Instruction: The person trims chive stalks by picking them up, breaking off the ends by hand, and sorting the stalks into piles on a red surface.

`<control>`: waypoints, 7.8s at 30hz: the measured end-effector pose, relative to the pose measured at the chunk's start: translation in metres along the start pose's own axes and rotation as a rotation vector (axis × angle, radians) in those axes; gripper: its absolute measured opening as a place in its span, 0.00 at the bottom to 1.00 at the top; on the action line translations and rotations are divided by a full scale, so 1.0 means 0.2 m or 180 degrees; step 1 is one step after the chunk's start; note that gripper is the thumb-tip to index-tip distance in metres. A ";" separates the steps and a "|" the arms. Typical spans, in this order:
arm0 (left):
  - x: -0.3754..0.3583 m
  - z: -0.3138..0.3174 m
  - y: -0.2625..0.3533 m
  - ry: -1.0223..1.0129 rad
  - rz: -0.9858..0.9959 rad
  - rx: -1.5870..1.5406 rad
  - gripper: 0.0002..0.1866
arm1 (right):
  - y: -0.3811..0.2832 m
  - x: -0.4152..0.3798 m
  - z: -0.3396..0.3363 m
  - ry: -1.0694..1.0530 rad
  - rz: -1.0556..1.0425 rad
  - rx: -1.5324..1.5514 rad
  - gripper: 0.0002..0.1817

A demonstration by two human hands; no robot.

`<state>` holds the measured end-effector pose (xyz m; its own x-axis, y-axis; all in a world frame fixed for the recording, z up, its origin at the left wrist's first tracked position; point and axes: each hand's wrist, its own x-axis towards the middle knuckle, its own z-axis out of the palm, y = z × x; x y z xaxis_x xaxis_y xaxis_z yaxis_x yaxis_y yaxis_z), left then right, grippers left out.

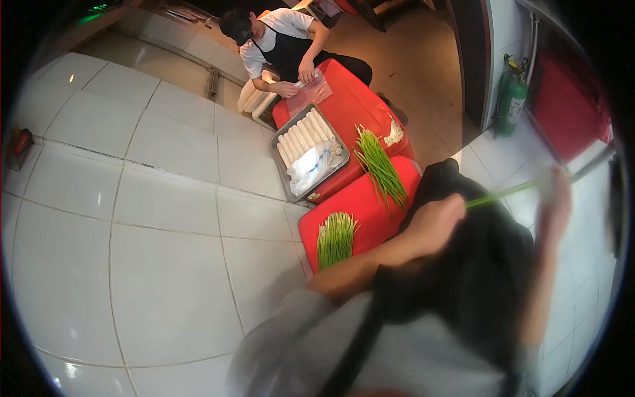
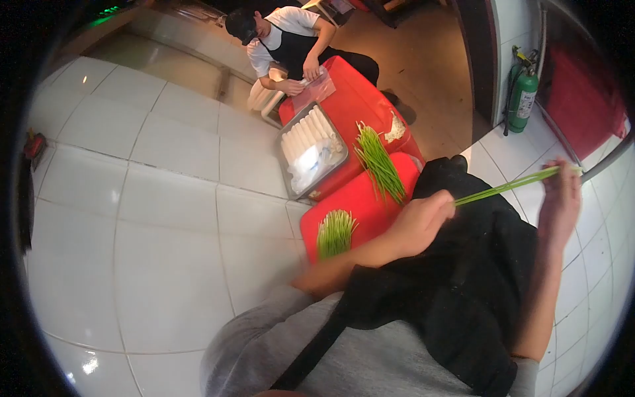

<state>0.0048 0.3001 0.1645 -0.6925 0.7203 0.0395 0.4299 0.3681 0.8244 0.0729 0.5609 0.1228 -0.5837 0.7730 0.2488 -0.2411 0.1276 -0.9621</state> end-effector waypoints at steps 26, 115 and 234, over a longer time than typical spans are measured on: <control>0.20 0.12 0.29 -0.0329 0.1028 -0.1752 0.28 | -0.56 -0.14 0.22 -0.1136 -0.0457 -0.0674 0.06; -0.60 -0.66 -0.56 0.1543 -0.1559 -0.2541 0.11 | 0.24 -0.14 0.24 -0.1937 0.0287 -0.1445 0.10; 0.01 -0.12 -0.12 0.0630 0.0149 0.0872 0.05 | -0.08 -0.30 0.46 -0.2612 0.1496 0.0228 0.06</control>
<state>-0.0214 0.2784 0.1580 -0.7558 0.6219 0.2048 0.5850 0.5009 0.6379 0.0397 0.4557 0.1340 -0.9894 0.0536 -0.1352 0.1262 -0.1452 -0.9813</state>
